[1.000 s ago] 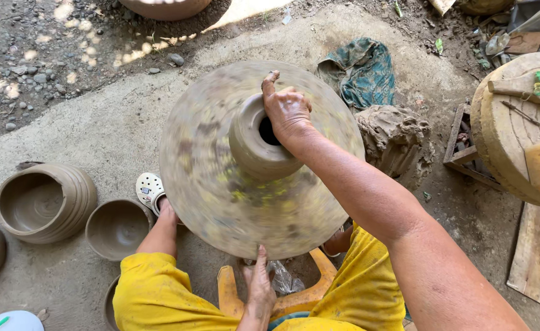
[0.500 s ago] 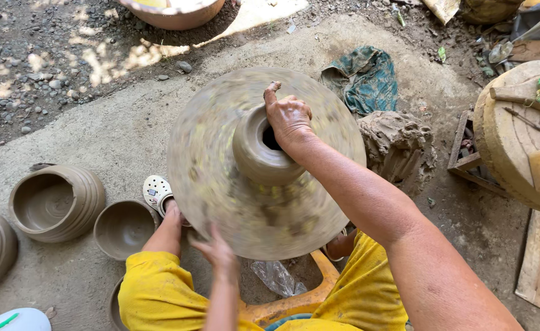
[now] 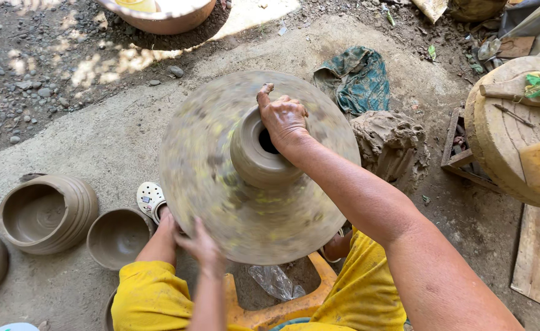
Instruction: The person shapes a lump of clay on a spinning pottery wheel by hand, pulling the material upward and pressing into the center to form a hollow vessel.
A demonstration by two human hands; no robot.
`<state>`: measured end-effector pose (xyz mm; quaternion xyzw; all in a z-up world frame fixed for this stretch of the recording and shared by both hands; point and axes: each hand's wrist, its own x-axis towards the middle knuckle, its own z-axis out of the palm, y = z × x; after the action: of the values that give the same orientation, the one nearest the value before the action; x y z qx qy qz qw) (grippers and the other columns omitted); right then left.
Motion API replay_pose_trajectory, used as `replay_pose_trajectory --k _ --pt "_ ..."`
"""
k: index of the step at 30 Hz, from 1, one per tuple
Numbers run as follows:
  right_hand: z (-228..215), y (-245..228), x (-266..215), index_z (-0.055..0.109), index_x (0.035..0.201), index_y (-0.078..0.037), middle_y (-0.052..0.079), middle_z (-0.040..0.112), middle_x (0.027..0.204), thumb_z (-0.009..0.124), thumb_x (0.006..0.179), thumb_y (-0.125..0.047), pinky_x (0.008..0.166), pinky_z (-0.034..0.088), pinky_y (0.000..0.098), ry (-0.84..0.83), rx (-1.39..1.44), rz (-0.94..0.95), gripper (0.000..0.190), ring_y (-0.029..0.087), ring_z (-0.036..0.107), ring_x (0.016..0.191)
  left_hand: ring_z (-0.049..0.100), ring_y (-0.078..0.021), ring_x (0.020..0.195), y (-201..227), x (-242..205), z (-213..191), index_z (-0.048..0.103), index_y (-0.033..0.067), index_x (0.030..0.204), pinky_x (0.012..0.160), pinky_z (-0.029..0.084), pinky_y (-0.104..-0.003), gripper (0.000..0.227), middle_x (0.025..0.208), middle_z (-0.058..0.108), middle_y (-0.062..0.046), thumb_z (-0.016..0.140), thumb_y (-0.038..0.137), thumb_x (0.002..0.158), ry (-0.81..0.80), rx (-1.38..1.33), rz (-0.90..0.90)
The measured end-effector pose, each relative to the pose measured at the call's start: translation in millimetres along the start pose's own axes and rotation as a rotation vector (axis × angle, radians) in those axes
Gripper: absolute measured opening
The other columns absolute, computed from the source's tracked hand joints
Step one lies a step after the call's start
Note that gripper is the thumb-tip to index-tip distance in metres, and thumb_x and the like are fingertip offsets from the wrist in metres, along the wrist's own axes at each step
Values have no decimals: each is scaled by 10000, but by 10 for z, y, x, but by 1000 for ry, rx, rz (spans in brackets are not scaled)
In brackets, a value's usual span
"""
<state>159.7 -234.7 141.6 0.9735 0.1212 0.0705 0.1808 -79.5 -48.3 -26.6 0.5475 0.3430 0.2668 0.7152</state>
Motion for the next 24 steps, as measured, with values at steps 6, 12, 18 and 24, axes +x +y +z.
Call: replay_pose_trajectory --k 6,12,18,24 --pt "-3 -8 1 322 1488 -5 193 672 845 665 880 -86 470 575 495 49 -79 -47 703 317 710 672 207 -283 1579 95 -1025 -94 -147 185 1624 1272 85 -532 1243 1726 144 -96 683 593 795 14 125 -800" --pt "2 -32 57 312 1483 4 209 672 838 657 881 -78 411 557 472 67 -80 -46 698 318 707 656 521 -337 1387 197 890 -174 64 7 1601 1113 494 -340 836 1511 480 -262 609 182 991 -11 71 -51" --pt "-17 -47 56 294 1494 -25 230 678 869 654 869 -69 413 564 481 -2 -35 -31 722 331 708 673 550 -362 1245 -218 774 -197 214 -80 1540 1012 471 -385 748 1411 477 -333 679 245 1053 -202 345 -180" --pt "6 -104 20 300 1496 -25 233 684 883 641 904 -79 467 579 506 10 -3 -32 686 346 714 712 575 -330 1179 -336 -477 -227 297 -49 1481 962 489 -375 667 1347 524 -289 686 240 1023 -440 407 -417"
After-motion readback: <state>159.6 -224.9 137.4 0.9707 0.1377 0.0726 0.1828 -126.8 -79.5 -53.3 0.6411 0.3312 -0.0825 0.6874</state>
